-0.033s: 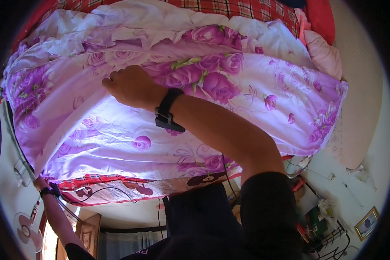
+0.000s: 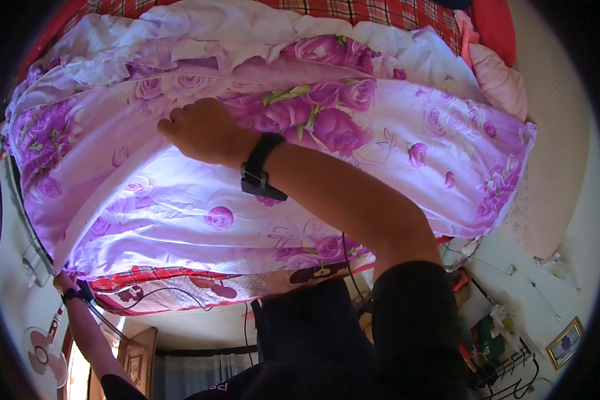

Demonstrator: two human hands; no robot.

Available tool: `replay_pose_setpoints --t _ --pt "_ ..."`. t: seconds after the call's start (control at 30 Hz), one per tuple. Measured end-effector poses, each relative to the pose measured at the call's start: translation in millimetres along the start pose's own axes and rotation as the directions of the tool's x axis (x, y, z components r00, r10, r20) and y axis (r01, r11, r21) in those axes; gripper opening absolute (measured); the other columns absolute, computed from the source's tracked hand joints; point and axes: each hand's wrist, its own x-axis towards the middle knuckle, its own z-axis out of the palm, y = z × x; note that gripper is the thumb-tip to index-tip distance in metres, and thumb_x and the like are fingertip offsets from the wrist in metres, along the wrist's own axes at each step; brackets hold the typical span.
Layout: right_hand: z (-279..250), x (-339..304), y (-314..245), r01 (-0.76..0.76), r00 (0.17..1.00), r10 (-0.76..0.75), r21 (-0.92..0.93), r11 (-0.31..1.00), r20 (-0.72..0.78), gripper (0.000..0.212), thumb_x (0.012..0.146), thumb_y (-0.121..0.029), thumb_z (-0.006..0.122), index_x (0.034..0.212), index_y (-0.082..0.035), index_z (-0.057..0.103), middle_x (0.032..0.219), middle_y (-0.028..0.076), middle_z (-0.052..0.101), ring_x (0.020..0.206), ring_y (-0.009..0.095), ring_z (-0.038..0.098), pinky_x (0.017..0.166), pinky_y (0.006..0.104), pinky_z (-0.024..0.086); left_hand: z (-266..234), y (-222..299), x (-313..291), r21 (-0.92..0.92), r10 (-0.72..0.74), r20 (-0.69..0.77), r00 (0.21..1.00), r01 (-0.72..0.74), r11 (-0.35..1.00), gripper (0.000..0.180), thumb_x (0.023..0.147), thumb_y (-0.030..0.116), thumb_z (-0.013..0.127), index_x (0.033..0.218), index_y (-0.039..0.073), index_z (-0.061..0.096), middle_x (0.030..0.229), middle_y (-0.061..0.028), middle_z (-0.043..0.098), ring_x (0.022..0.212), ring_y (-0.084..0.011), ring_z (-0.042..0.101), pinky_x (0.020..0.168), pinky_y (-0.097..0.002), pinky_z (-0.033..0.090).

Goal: The person folds a floral purple blanket on a bed, smooths it out, and then retrieves a checkered pillowcase from a wardrobe and folds it.

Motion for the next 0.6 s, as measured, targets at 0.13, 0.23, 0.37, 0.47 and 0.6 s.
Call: replay_pose_setpoints --t 0.13,0.23,0.37,0.47,0.6 --pt "-12.5 -8.5 4.5 -0.001 0.998 -0.002 0.063 0.998 0.055 0.012 0.077 -0.014 0.058 0.086 -0.006 0.059 0.074 0.009 0.061 0.068 0.028 0.063 0.058 0.0396 0.05 -46.3 7.5 39.5 0.355 0.456 -0.284 0.843 -0.35 0.867 0.037 0.08 0.036 0.063 0.079 -0.001 0.064 0.078 -0.0125 0.069 0.067 -0.0262 0.067 0.059 -0.0388 0.055" --pt "-23.8 -14.8 10.4 -0.031 0.999 0.03 0.056 0.998 0.009 0.012 0.078 -0.015 0.058 0.085 -0.006 0.059 0.075 0.009 0.061 0.069 0.028 0.063 0.059 0.0392 0.051 -100.5 84.3 57.1 0.389 0.754 -0.344 0.56 -0.645 0.657 0.034 0.086 0.035 0.055 0.087 0.003 0.066 0.082 -0.0131 0.069 0.072 -0.0288 0.067 0.061 -0.0418 0.053" --pt "-65.7 -0.5 33.9 -0.223 0.97 0.221 -0.008 0.975 -0.097 0.014 0.082 -0.021 0.06 0.086 -0.007 0.06 0.076 0.011 0.062 0.07 0.028 0.063 0.059 0.0409 0.05 -149.0 207.6 79.1 0.494 0.874 -0.302 0.38 -0.722 0.485 0.034 0.087 0.036 0.051 0.093 0.007 0.068 0.088 -0.0153 0.068 0.078 -0.0338 0.065 0.066 -0.0462 0.051" --pt "-85.0 40.2 78.3 -0.218 0.96 0.198 -0.085 0.972 -0.196 0.019 0.084 -0.025 0.06 0.09 -0.007 0.061 0.078 0.012 0.063 0.071 0.03 0.064 0.062 0.041 0.051 -140.7 293.5 146.6 0.191 0.762 0.045 0.646 -0.754 0.628 0.033 0.086 0.033 0.051 0.099 0.007 0.066 0.089 -0.0177 0.067 0.079 -0.0364 0.064 0.068 -0.0487 0.051" --pt "-79.2 41.4 109.2 -0.336 0.921 0.353 0.117 0.934 -0.168 0.029 0.085 -0.028 0.062 0.101 -0.004 0.06 0.087 0.016 0.062 0.081 0.033 0.062 0.072 0.041 0.049 -1.5 355.7 63.7 0.089 0.804 0.118 0.583 -0.813 0.576 0.033 0.083 0.02 0.05 0.111 0.005 0.06 0.101 -0.019 0.062 0.092 -0.0362 0.06 0.079 -0.0472 0.048"
